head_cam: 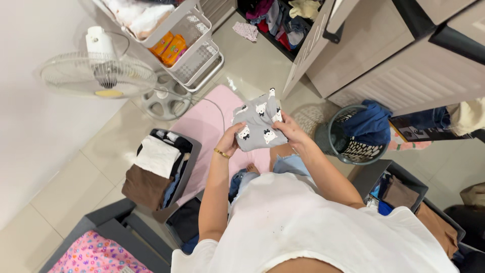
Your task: The person sorts various items of clothing from bins and baskets on a bed, folding them by hand and placing them into a closet.
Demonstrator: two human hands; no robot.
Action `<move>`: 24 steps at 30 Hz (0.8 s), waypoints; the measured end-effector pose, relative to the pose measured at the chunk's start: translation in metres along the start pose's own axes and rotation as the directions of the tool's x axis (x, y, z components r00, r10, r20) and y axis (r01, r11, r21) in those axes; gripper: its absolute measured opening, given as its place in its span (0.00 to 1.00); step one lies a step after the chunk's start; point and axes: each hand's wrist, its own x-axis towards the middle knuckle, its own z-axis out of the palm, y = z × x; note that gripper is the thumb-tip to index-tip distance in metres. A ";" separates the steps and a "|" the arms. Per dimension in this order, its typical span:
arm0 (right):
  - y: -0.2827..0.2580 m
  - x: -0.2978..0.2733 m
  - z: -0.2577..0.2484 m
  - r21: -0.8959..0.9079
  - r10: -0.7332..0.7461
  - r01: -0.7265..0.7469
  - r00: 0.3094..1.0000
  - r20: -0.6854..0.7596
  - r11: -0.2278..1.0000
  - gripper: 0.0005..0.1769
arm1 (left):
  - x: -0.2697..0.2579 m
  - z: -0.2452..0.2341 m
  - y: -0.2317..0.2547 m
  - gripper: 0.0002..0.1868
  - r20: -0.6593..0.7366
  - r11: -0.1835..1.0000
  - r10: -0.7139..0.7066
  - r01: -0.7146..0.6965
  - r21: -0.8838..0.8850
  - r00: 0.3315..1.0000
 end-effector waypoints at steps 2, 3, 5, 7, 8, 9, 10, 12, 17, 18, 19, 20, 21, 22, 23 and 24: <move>-0.013 0.031 0.000 0.008 -0.008 0.008 1.000 -0.003 1.000 0.39 | 0.032 -0.007 0.019 0.23 0.009 1.000 -0.004 0.004 0.029 1.000; -0.019 0.045 -0.002 0.027 0.004 -0.004 1.000 0.004 1.000 0.40 | 0.046 -0.010 0.027 0.23 0.017 1.000 -0.008 0.008 0.005 1.000; -0.033 0.077 -0.006 0.091 0.048 -0.048 0.999 0.002 0.995 0.40 | 0.080 -0.009 0.048 0.22 0.038 0.999 -0.005 0.007 -0.042 0.999; -0.046 0.109 -0.010 0.181 0.126 -0.122 0.992 -0.011 0.976 0.39 | 0.117 -0.010 0.075 0.22 0.034 0.997 0.055 -0.056 0.044 0.998; -0.056 0.128 -0.013 0.216 0.160 -0.152 0.987 -0.022 0.965 0.34 | 0.137 -0.011 0.086 0.21 0.033 0.993 0.082 -0.084 0.084 0.996; -0.067 0.148 -0.015 0.249 0.198 -0.184 0.980 -0.030 0.951 0.30 | 0.158 -0.012 0.098 0.21 0.049 0.986 0.110 -0.115 0.123 0.993; -0.079 0.169 -0.017 0.283 0.235 -0.215 0.971 -0.036 0.935 0.27 | 0.180 -0.012 0.112 0.21 0.067 0.976 0.138 -0.147 0.161 0.988; -0.117 0.218 -0.020 0.238 0.316 -0.291 0.946 -0.073 0.926 0.26 | 0.229 -0.007 0.155 0.20 0.093 0.960 0.176 -0.192 0.206 0.980; -0.194 0.299 -0.030 0.273 0.293 -0.268 0.955 -0.053 0.924 0.26 | 0.311 0.023 0.252 0.19 0.105 0.941 0.204 -0.224 0.255 0.973; -0.210 0.315 -0.031 0.283 0.272 -0.246 0.961 -0.054 0.927 0.27 | 0.325 0.030 0.271 0.19 0.135 0.942 0.218 -0.245 0.229 0.967; -0.223 0.324 -0.031 0.293 0.262 -0.234 0.963 -0.057 0.927 0.28 | 0.337 0.035 0.287 0.20 0.158 0.946 0.226 -0.255 0.198 0.961; -0.234 0.331 -0.030 0.271 0.186 -0.161 0.980 -0.070 0.949 0.31 | 0.347 0.040 0.301 0.21 0.181 0.950 0.235 -0.265 0.167 0.955; -0.249 0.342 -0.027 0.246 0.101 -0.079 0.992 -0.079 0.966 0.35 | 0.358 0.045 0.316 0.21 0.196 0.943 0.235 -0.272 0.190 0.952; -0.262 0.352 -0.024 0.220 0.015 0.004 0.996 -0.084 0.975 0.40 | 0.368 0.049 0.331 0.21 0.211 0.936 0.235 -0.279 0.213 0.949; -0.275 0.361 -0.022 0.197 0.000 0.021 0.994 -0.108 0.980 0.41 | 0.380 0.054 0.346 0.21 0.229 0.928 0.235 -0.288 0.236 0.945; -0.286 0.371 -0.021 0.172 -0.015 0.038 0.991 -0.131 0.984 0.43 | 0.391 0.058 0.362 0.21 0.249 0.928 0.209 -0.272 0.253 0.946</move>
